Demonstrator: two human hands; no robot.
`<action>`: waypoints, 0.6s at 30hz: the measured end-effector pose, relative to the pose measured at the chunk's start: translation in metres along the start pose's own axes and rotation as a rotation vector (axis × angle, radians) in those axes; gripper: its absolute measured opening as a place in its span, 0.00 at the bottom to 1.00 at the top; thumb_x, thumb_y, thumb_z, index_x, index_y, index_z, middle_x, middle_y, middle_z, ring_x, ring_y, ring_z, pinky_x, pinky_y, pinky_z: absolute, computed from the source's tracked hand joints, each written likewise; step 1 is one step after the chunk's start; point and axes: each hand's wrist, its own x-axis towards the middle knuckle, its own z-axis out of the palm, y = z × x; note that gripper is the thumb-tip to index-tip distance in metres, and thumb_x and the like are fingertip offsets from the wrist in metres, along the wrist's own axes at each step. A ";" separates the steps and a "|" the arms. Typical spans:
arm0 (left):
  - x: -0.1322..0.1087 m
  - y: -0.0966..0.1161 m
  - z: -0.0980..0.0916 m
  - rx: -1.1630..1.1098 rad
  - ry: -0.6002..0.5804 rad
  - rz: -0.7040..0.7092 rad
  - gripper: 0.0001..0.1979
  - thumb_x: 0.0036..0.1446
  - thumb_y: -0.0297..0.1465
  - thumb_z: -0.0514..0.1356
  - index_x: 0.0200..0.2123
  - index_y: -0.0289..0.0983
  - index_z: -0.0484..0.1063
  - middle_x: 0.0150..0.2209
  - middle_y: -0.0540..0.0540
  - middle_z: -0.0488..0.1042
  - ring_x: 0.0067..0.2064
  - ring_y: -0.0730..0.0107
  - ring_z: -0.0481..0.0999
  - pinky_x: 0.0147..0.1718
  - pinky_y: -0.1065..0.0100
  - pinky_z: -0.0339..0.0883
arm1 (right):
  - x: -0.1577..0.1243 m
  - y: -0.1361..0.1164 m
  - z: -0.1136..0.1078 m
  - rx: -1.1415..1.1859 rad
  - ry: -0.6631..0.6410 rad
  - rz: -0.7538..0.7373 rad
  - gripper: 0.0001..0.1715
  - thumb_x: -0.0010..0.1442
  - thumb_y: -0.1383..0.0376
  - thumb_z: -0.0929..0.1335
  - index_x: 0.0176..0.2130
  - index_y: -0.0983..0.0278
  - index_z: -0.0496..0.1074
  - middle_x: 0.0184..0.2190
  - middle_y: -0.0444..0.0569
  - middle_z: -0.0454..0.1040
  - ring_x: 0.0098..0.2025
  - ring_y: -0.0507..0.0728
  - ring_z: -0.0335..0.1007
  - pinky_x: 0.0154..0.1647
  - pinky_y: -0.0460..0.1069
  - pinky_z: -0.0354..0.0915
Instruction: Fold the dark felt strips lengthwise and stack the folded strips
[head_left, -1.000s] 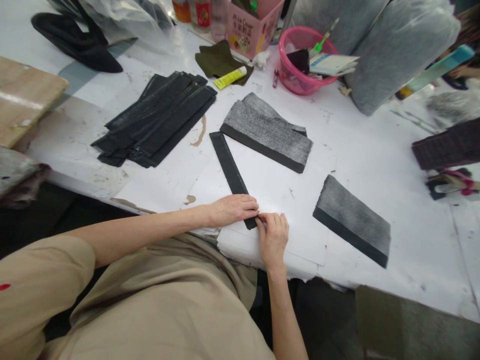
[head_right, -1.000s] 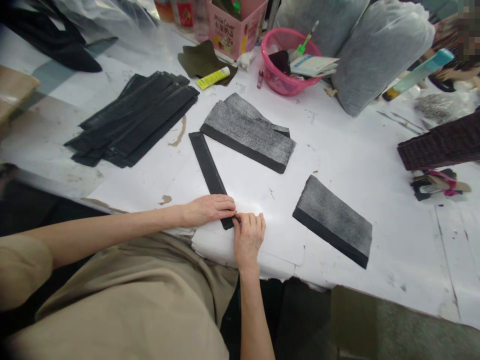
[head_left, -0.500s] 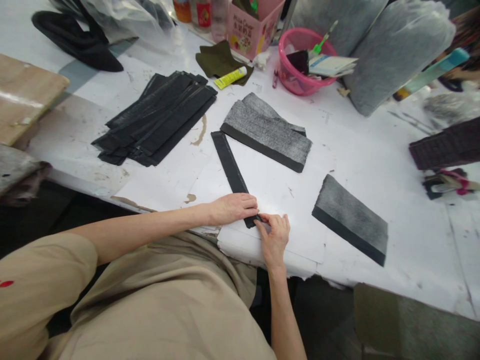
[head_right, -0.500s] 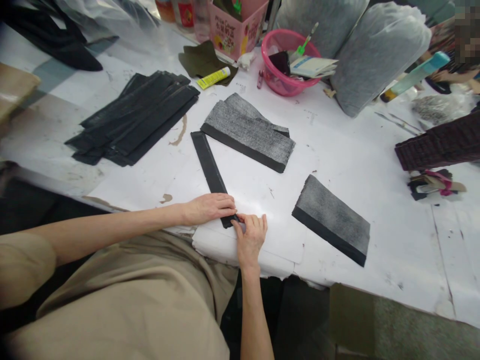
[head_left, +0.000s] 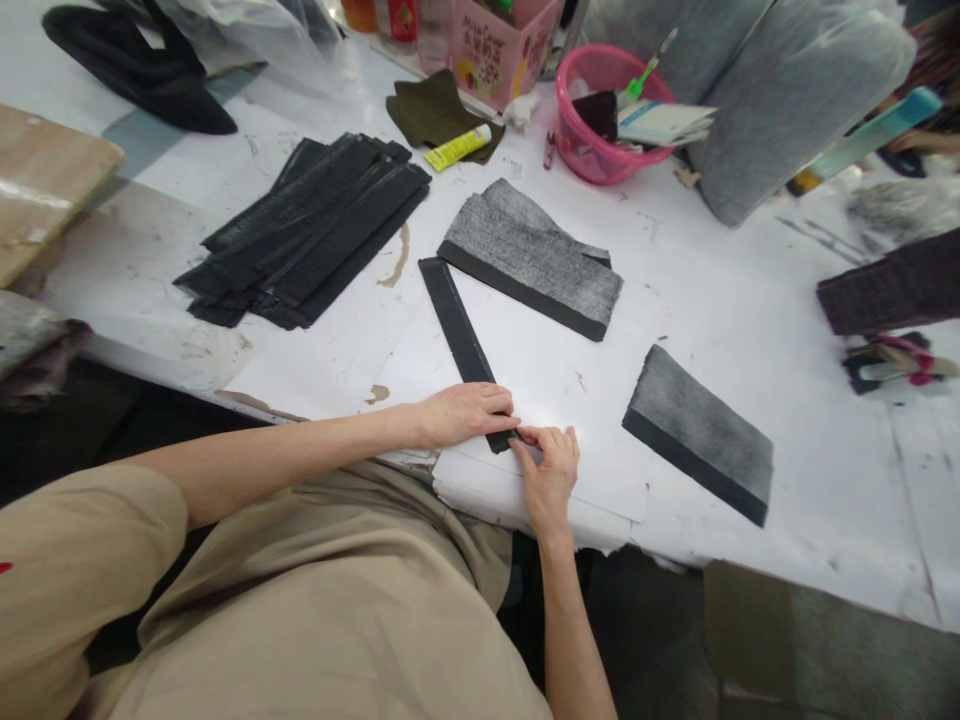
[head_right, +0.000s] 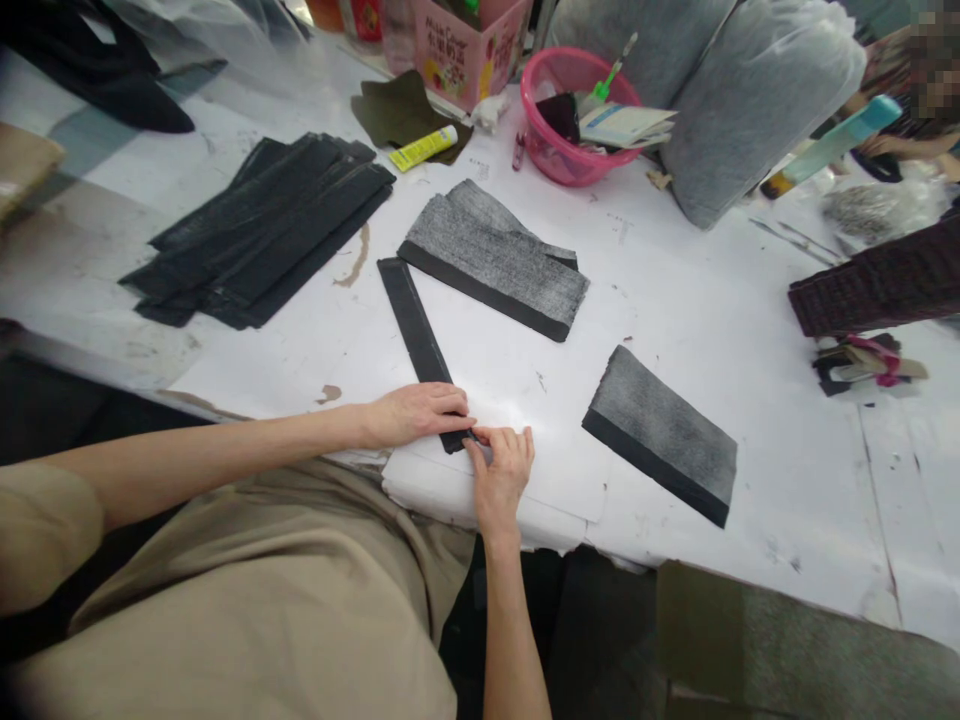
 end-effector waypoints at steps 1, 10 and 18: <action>0.000 0.000 0.000 -0.008 -0.001 -0.006 0.10 0.65 0.28 0.52 0.45 0.35 0.72 0.41 0.42 0.71 0.48 0.64 0.70 0.50 0.65 0.65 | 0.000 0.000 0.000 -0.001 0.011 0.002 0.09 0.63 0.57 0.66 0.37 0.60 0.71 0.32 0.41 0.72 0.37 0.54 0.66 0.64 0.61 0.46; -0.003 0.004 0.004 -0.033 0.020 -0.058 0.11 0.66 0.30 0.51 0.47 0.38 0.72 0.42 0.43 0.71 0.49 0.65 0.70 0.49 0.65 0.65 | -0.004 0.000 0.003 -0.013 0.030 -0.008 0.09 0.64 0.58 0.66 0.37 0.60 0.70 0.32 0.42 0.71 0.39 0.54 0.65 0.64 0.61 0.47; -0.001 0.006 0.003 0.008 0.041 -0.030 0.10 0.65 0.28 0.53 0.45 0.37 0.72 0.40 0.42 0.72 0.48 0.65 0.70 0.49 0.63 0.66 | -0.005 0.003 0.004 0.009 0.044 -0.002 0.11 0.64 0.55 0.65 0.36 0.60 0.71 0.32 0.42 0.72 0.38 0.54 0.66 0.64 0.61 0.47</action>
